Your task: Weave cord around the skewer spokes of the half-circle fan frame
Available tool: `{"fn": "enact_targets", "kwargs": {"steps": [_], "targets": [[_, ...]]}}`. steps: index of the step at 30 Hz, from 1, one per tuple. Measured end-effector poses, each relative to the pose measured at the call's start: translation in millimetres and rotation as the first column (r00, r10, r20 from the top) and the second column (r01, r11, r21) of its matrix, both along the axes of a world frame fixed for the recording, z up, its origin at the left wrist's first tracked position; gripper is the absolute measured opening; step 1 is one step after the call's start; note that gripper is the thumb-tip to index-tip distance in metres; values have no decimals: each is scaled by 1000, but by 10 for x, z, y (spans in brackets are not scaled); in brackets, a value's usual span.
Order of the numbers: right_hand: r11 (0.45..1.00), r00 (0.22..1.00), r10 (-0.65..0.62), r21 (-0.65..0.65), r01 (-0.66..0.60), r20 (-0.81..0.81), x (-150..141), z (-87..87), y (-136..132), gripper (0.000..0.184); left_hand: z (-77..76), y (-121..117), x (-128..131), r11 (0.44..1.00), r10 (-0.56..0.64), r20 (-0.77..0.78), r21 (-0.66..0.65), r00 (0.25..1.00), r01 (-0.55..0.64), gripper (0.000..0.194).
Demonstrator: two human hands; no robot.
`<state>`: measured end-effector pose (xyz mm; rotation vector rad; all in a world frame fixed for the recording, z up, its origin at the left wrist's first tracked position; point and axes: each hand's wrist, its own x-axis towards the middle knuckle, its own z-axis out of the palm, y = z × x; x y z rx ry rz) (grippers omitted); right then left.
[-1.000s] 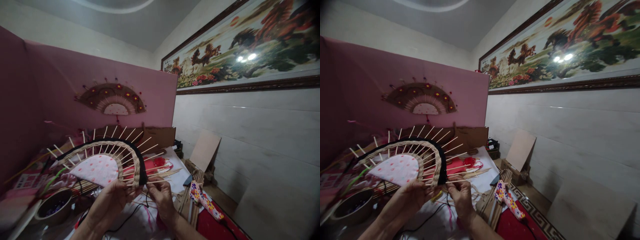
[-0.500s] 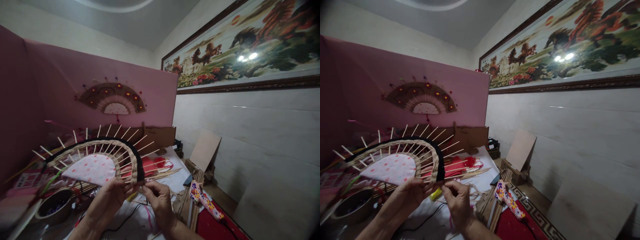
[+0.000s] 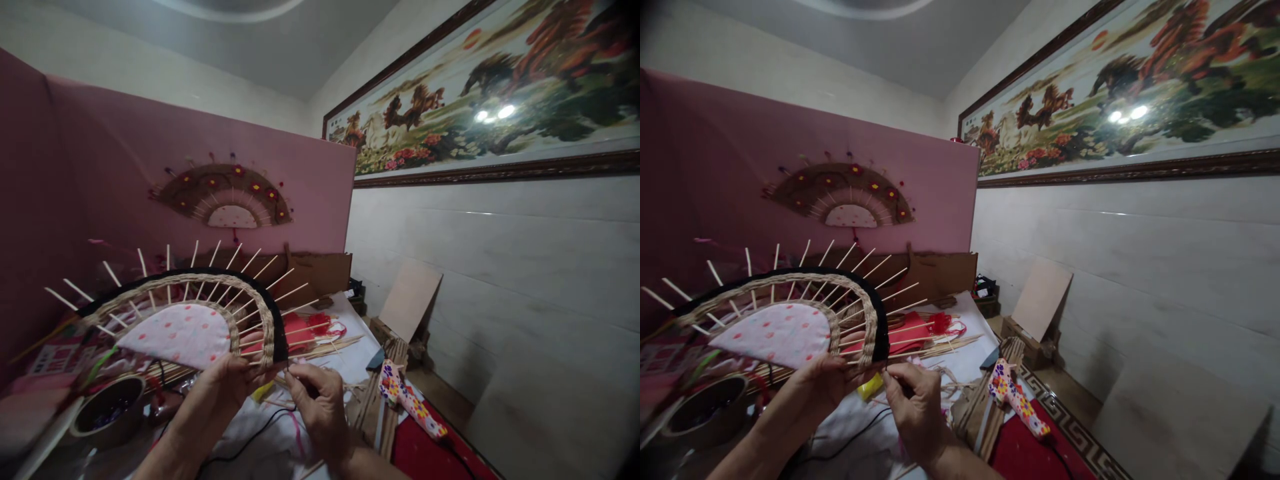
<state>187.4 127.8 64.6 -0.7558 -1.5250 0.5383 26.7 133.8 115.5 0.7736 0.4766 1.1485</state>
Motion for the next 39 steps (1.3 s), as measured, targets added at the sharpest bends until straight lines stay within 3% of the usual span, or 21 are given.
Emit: {"fn": "enact_targets", "kwargs": {"steps": [23, 29, 39], "targets": [[995, 999, 38, -95, -41, -33, 2, 21, -10, 17, -41, 45, -35, 999, 3, -112, 51, 994, 3, 52], [994, 996, 79, -68, -82, -40, 0, 35, -5, 18, -35, 38, -24, 997, 1, -102, 75, 995, 7, 50], [999, 999, 42, -31, -42, 12, 18, 46, -5, 15, -73, 67, -66, 998, -5, -120, 59, 993, 13, 49]]}}
